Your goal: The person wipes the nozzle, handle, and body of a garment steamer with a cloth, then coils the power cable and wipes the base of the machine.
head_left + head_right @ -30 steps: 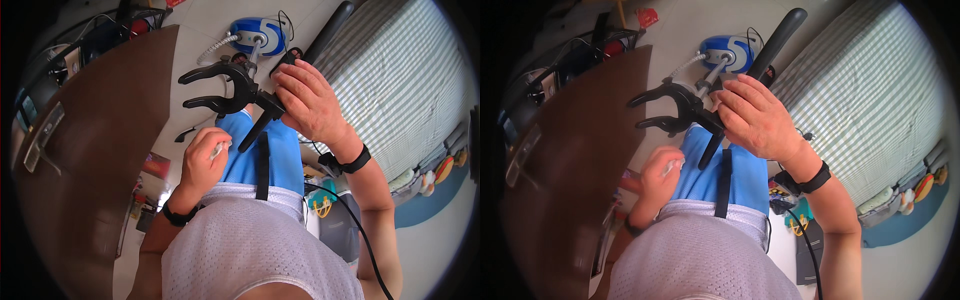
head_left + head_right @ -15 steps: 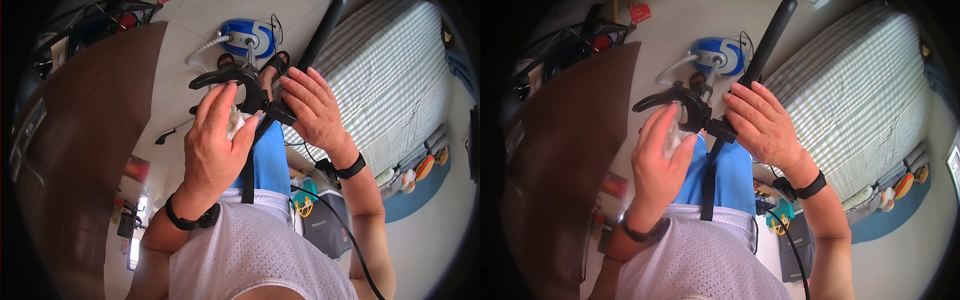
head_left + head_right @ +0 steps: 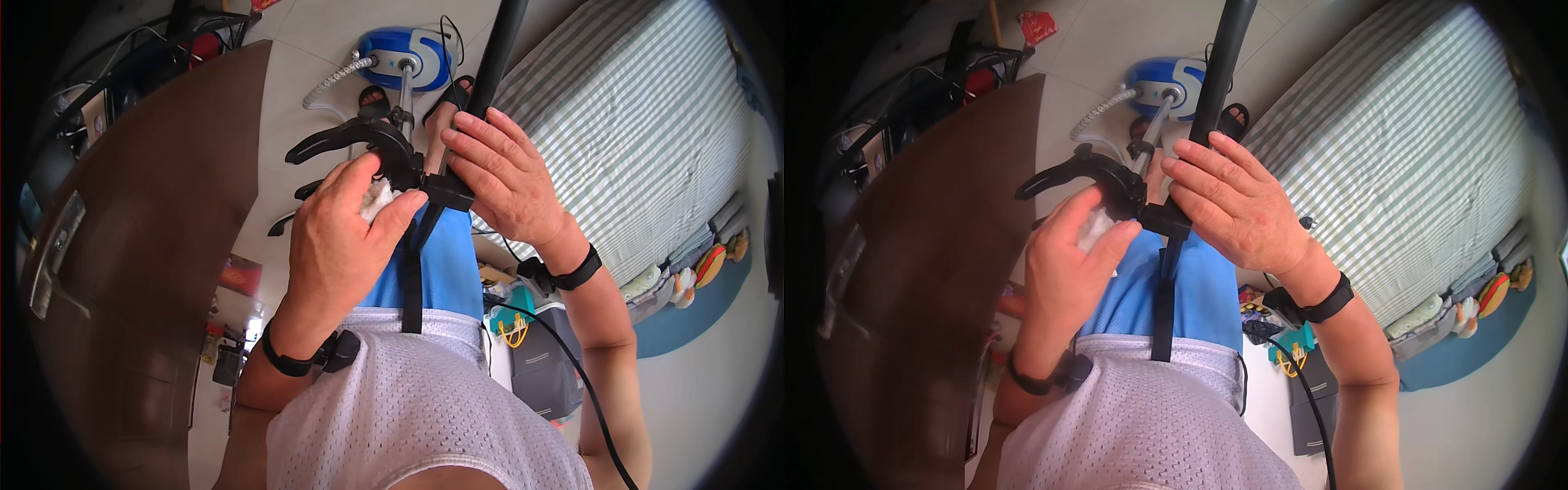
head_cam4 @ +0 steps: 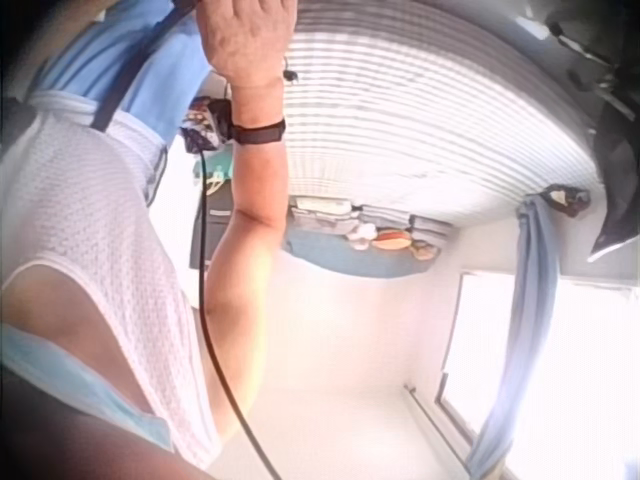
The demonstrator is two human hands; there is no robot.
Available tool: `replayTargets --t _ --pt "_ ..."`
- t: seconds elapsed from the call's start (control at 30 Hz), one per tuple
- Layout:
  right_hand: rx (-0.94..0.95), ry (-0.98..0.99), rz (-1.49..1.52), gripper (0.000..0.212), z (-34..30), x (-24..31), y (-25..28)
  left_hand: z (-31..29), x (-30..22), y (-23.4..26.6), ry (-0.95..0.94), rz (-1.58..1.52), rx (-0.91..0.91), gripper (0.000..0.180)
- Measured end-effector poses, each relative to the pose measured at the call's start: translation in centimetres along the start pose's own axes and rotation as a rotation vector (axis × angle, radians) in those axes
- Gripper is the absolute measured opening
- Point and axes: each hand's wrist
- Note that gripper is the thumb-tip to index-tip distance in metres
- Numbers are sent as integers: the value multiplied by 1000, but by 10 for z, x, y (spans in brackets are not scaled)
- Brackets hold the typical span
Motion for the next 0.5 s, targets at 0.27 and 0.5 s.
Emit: replayTargets --t 0.27,0.5 --pt "10 21 33 30 8 -3 4 3 -3 5 54 12 49 50" --pt "17 35 46 30 10 -4 2 3 -4 8 75 35 54 43"
Point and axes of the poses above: each hand's wrist, its own z-axis towards the middle knuckle, its own y-axis out of the back of the hand, x = y × z, and after that the axes turned 12 degrees about y, right-handed
